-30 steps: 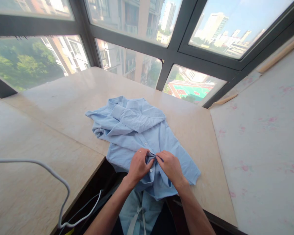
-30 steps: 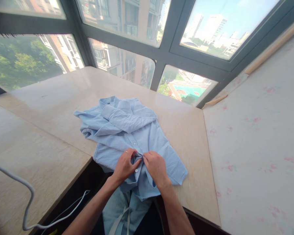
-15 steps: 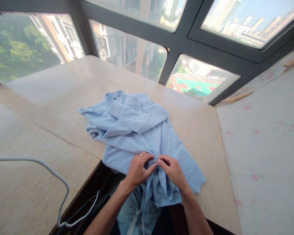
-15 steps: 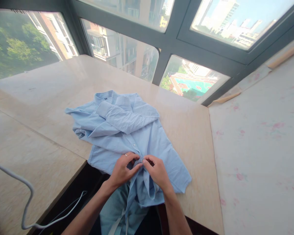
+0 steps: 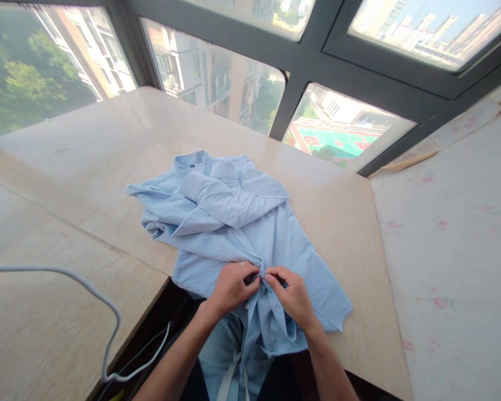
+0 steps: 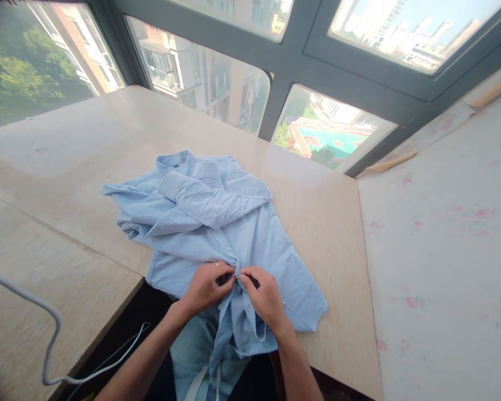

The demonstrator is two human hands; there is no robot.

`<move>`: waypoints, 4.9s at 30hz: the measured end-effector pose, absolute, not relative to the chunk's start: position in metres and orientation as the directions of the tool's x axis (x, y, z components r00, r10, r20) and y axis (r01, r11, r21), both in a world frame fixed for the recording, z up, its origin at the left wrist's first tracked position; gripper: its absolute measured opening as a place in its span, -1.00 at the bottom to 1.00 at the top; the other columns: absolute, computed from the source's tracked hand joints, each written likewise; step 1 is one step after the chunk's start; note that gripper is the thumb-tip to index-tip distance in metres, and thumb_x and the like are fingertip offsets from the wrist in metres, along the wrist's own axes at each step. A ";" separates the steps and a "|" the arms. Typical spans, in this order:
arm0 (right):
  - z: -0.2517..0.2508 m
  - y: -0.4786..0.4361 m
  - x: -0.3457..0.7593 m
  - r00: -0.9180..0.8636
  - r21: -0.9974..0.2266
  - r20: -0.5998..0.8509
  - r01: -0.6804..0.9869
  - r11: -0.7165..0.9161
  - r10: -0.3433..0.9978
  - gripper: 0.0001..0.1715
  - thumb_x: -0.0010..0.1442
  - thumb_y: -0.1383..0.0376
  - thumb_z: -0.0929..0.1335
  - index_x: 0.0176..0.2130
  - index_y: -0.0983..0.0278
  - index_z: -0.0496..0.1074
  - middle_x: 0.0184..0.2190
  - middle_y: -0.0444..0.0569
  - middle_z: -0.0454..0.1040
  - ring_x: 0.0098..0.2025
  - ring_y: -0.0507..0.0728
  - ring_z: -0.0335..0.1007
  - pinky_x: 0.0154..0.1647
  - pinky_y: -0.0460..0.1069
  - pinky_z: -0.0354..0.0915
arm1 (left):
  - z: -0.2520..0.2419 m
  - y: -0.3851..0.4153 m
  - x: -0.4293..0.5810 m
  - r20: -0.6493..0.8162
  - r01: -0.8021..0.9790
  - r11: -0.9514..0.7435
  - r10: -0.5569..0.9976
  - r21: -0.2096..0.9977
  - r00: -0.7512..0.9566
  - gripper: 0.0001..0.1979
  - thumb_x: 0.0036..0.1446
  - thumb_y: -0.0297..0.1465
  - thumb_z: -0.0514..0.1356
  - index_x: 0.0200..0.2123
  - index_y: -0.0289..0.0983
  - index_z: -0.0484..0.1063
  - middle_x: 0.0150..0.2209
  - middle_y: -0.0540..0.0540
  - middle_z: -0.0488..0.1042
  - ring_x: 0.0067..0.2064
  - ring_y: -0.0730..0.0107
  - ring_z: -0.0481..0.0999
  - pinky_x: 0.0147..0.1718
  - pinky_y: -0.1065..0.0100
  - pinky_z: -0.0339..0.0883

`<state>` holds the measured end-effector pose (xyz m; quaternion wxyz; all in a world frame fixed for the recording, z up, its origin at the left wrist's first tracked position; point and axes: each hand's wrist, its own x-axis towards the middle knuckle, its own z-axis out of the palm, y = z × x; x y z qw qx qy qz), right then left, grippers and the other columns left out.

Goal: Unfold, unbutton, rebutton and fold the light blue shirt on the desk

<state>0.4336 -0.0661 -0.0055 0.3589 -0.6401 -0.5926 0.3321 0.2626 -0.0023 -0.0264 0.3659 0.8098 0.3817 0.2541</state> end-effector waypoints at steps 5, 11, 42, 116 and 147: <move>-0.014 -0.070 0.435 -0.073 -0.695 0.242 0.683 0.225 0.968 -0.58 0.34 0.33 0.25 0.15 0.15 0.42 -0.16 0.04 0.54 -0.11 0.14 0.48 -0.07 0.04 0.40 | -0.029 -0.004 0.266 0.178 0.455 -0.470 0.817 0.756 0.548 -0.90 0.09 -0.45 0.19 -0.46 -0.25 0.48 -0.55 0.03 0.41 -0.51 0.48 0.34 -0.46 0.41 0.11; -0.013 -0.068 0.439 -0.174 -0.547 0.361 0.756 0.360 0.916 -0.60 0.34 0.40 0.25 0.06 0.13 0.51 -0.21 0.05 0.52 -0.20 0.11 0.45 -0.21 0.00 0.41 | -0.026 -0.002 0.264 0.171 0.385 -0.428 0.819 0.818 0.548 -0.85 0.11 -0.46 0.16 -0.48 -0.25 0.48 -0.56 0.03 0.40 -0.51 0.51 0.32 -0.47 0.44 0.11; 0.002 -0.050 0.445 0.020 -0.763 0.275 0.612 0.206 0.961 -0.87 0.27 0.30 0.33 -0.34 0.25 0.43 -0.25 0.03 0.44 -0.15 0.14 0.41 -0.11 0.02 0.36 | 0.023 -0.010 0.231 -0.056 0.570 -0.361 0.810 0.738 0.584 -0.72 0.16 -0.27 0.17 -0.55 -0.25 0.31 -0.55 0.01 0.38 -0.48 0.42 0.33 -0.45 0.37 0.11; -0.023 0.016 0.416 0.146 -0.947 -0.016 0.315 -0.062 0.989 -0.80 0.10 0.18 0.42 -0.39 0.26 0.61 -0.44 -0.06 0.61 -0.40 0.12 0.50 -0.37 -0.04 0.37 | -0.034 0.033 0.252 0.291 0.539 -0.416 0.907 0.732 0.305 -0.74 0.22 -0.48 0.10 -0.27 -0.19 0.62 -0.32 -0.08 0.56 -0.27 0.34 0.47 -0.24 0.27 0.25; -0.024 0.007 0.443 0.032 -0.975 0.001 0.220 -0.006 0.999 -0.79 0.08 0.19 0.37 -0.46 0.26 0.35 -0.58 -0.21 0.25 -0.52 -0.01 0.13 -0.48 -0.10 0.13 | -0.021 0.030 0.246 0.193 0.334 -0.266 0.952 0.904 0.238 -0.76 0.27 -0.30 0.11 -0.34 -0.28 0.51 -0.32 -0.10 0.52 -0.23 0.30 0.50 -0.18 0.27 0.35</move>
